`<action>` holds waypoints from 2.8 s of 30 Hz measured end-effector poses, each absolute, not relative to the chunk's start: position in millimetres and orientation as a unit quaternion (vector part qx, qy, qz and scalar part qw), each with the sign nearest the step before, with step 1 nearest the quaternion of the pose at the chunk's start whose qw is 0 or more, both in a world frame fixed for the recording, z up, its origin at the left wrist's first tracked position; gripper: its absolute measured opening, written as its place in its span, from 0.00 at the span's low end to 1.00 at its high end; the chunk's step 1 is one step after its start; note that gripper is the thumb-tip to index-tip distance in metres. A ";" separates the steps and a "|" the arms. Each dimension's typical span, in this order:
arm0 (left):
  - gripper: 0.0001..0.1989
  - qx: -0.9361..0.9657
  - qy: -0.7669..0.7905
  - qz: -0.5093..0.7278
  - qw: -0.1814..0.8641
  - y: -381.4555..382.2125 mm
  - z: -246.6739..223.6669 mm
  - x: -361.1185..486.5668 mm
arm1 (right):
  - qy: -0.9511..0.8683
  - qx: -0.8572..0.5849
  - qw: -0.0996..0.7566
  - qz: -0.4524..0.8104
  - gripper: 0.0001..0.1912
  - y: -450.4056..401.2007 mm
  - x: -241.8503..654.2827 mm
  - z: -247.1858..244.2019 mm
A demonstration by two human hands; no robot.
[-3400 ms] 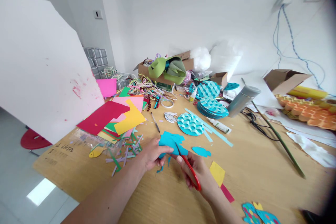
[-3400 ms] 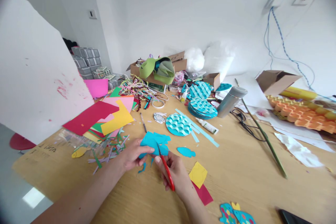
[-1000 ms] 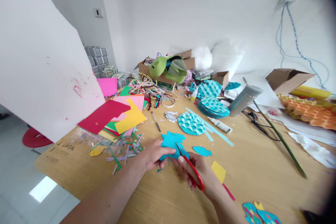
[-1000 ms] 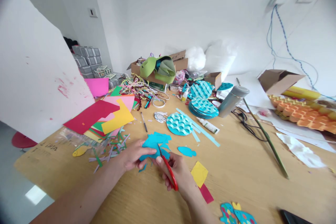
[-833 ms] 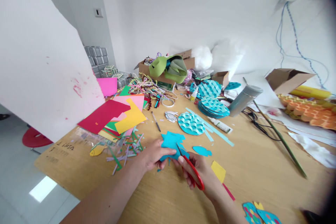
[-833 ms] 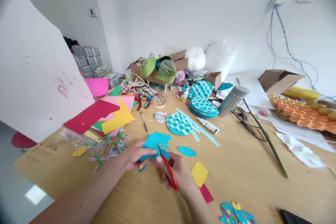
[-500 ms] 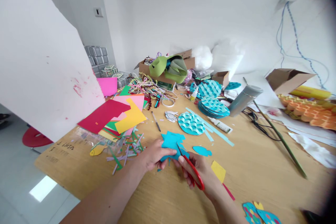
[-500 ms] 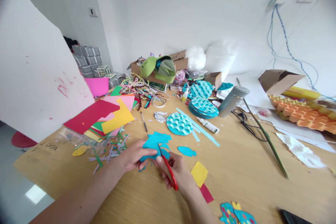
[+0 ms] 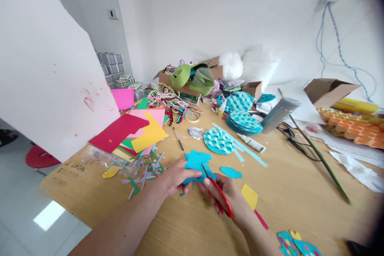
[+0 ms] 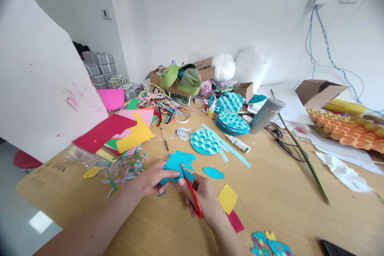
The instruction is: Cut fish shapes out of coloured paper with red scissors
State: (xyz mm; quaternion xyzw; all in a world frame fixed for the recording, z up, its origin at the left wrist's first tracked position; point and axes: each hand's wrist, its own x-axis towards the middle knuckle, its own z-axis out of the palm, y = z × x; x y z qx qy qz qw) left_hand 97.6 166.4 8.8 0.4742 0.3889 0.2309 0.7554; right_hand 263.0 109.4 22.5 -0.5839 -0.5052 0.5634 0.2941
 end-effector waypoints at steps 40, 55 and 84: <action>0.19 0.486 0.333 0.194 0.785 166.8 12.3 93.8 | -0.530 -0.574 0.281 0.557 0.20 109.3 269.1 22.4; 0.19 0.485 0.318 0.181 0.794 168.4 10.1 91.8 | -0.533 -0.578 0.277 0.553 0.21 107.3 268.7 28.4; 0.19 0.489 0.315 0.156 0.798 168.7 6.5 91.5 | -0.564 -0.496 0.252 0.610 0.24 109.1 276.5 25.2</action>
